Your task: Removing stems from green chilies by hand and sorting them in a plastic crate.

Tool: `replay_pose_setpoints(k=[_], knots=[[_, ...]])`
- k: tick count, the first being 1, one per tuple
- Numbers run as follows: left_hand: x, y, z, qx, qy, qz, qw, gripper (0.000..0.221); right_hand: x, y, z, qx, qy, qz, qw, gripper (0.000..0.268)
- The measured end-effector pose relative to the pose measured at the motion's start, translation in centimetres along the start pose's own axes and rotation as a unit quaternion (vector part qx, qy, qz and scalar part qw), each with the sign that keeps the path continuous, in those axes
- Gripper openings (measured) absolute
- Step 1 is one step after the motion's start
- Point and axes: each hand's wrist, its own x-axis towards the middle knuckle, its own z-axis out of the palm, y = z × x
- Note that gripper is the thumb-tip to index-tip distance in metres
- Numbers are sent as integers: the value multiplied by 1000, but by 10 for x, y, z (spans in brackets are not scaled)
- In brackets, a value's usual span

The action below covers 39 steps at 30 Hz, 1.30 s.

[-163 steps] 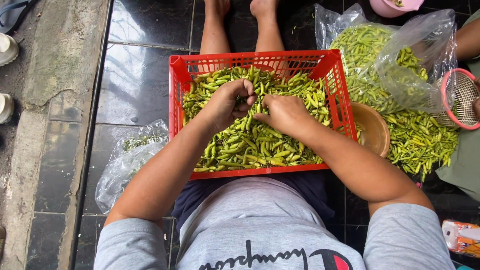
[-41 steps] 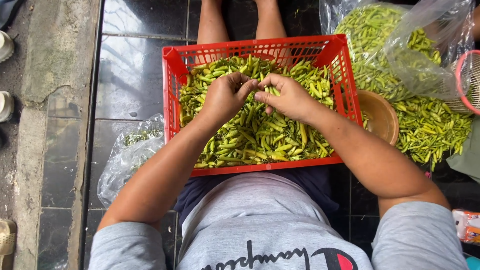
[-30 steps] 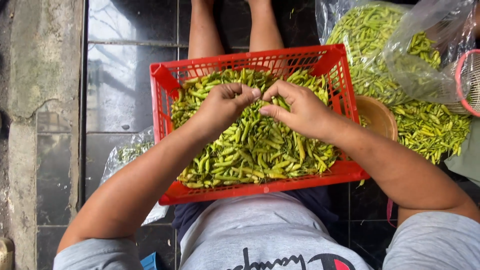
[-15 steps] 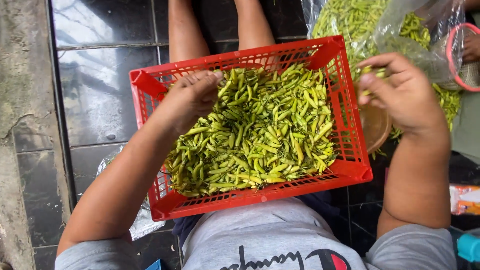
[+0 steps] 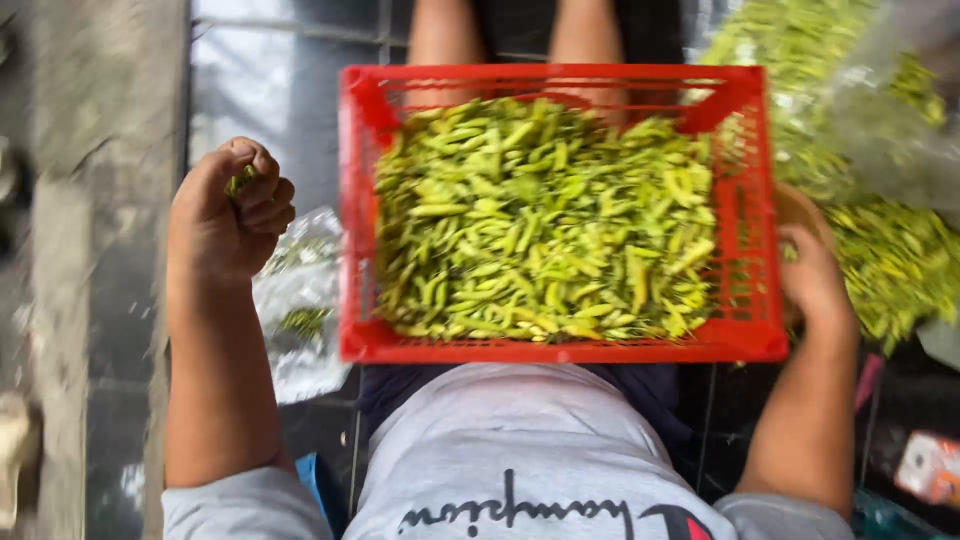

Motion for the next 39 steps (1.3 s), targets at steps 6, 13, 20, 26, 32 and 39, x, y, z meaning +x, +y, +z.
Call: replay_pose_setpoints(k=[6,13,20,26,32,39], knots=[[-73,-2,-83,-51,80,52,994,14,14,15,-10,61,-49,-34,996,37],[-113,-79,-136,40,69,56,995,13,-39,-31,-6,140,-38,22,989,39],[-118,-58,-70,651,85,-288,697,48,-79,-123,-93,125,115,-142,975,25],[-94,-8,10,816,100,-53,566,35,-113,-318,-113,-44,42,-380,923,24],[-49,5,133,800,-58,204,562,23,-79,-366,-47,-223,-125,-431,865,37],[16,-52,197,767,-307,160,540,28,-75,-390,-32,-229,-295,-338,864,27]])
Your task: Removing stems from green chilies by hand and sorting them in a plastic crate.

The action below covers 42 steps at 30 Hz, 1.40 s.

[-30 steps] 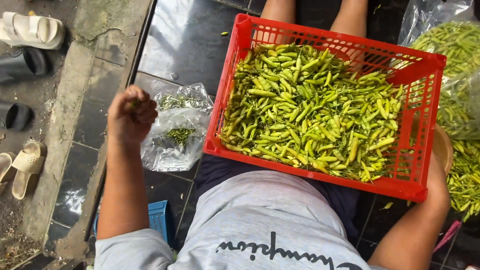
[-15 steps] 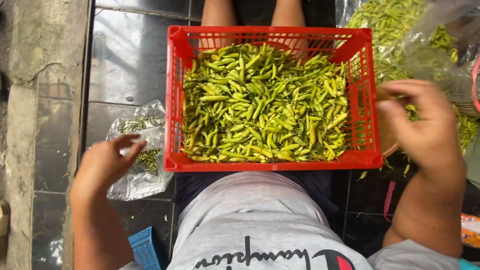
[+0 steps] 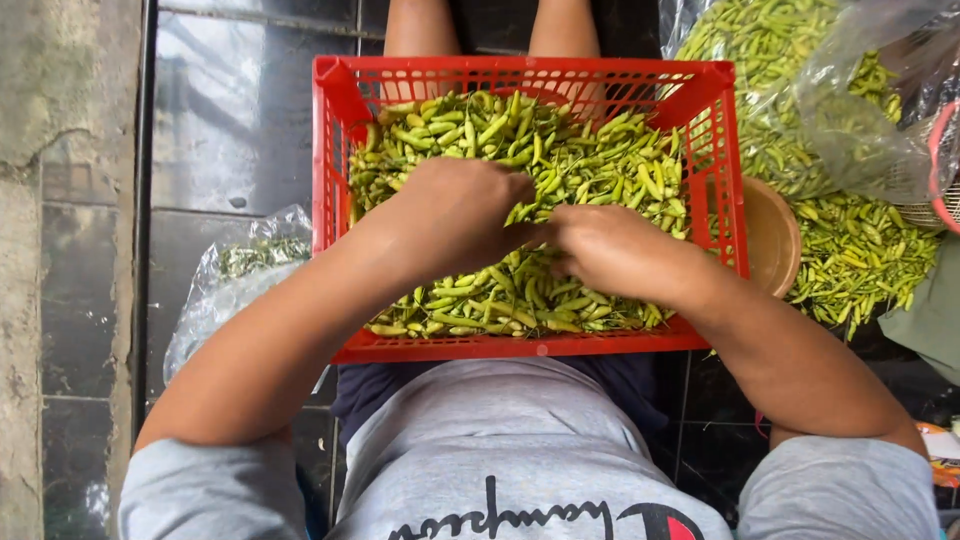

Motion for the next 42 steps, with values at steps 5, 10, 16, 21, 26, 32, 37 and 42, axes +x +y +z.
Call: replay_pose_setpoints(k=[5,10,16,21,26,32,37,42], knots=[[34,-33,57,-72,7,19,997,29,3,25,-9,51,-24,40,998,29],[37,-36,76,-100,35,34,994,19,-3,51,-6,279,79,17,957,21],[27,-21,50,-325,43,2,945,45,7,67,12,515,170,-42,839,24],[35,-27,73,-511,60,-77,854,27,16,64,29,522,235,-71,817,26],[32,-27,74,-585,41,-119,801,18,14,60,34,432,288,-60,852,25],[40,-32,84,-722,37,-132,678,11,10,60,23,495,290,-90,814,27],[38,-40,61,-795,37,-105,596,15,2,69,6,641,215,-107,729,33],[37,-31,70,-636,-16,-77,768,27,11,68,15,705,202,-71,676,29]])
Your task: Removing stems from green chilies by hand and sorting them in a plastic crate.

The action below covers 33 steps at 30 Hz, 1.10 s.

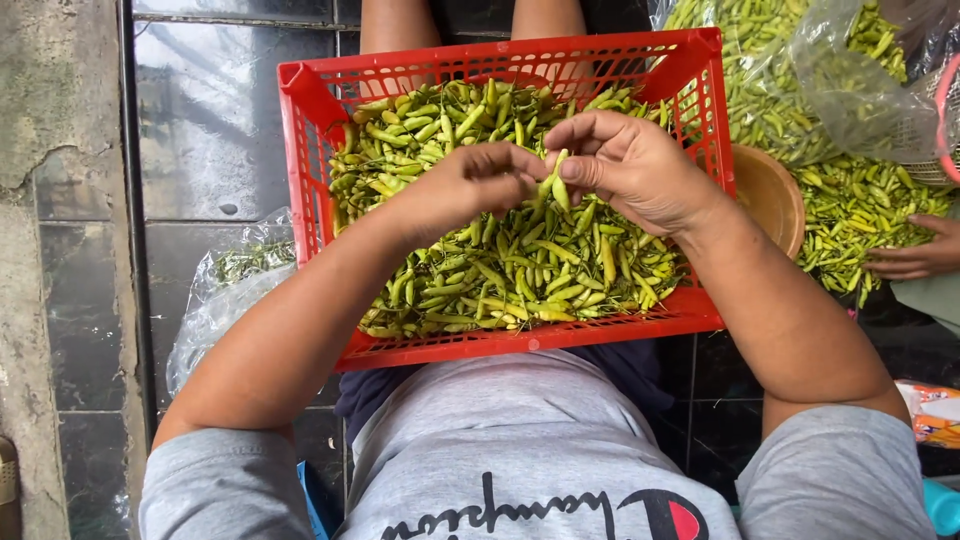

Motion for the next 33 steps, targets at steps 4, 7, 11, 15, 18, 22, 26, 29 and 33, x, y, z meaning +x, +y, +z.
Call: replay_pose_setpoints(k=[4,7,11,15,18,22,26,29,33], knots=[[-4,-14,8,105,27,66,992,19,-2,1,2,18,11,19,1000,25],[-6,-9,9,98,31,55,993,20,-1,3,1,31,22,30,999,24],[-7,-2,10,38,-30,17,999,27,5,9,-7,65,38,25,997,22],[1,-14,5,-14,-20,17,1000,21,9,16,-13,13,65,1,998,23],[10,-27,-1,-45,37,11,998,14,4,13,-2,-60,64,4,996,21],[1,-12,9,-52,42,41,997,17,1,16,5,-79,46,-3,996,23],[1,-12,12,-57,57,37,996,19,6,22,2,-64,51,-1,997,26],[6,-17,10,-91,79,35,992,18,8,20,2,-59,54,-2,997,26],[11,-26,8,-116,93,30,989,19,1,16,18,-116,31,-17,993,36]])
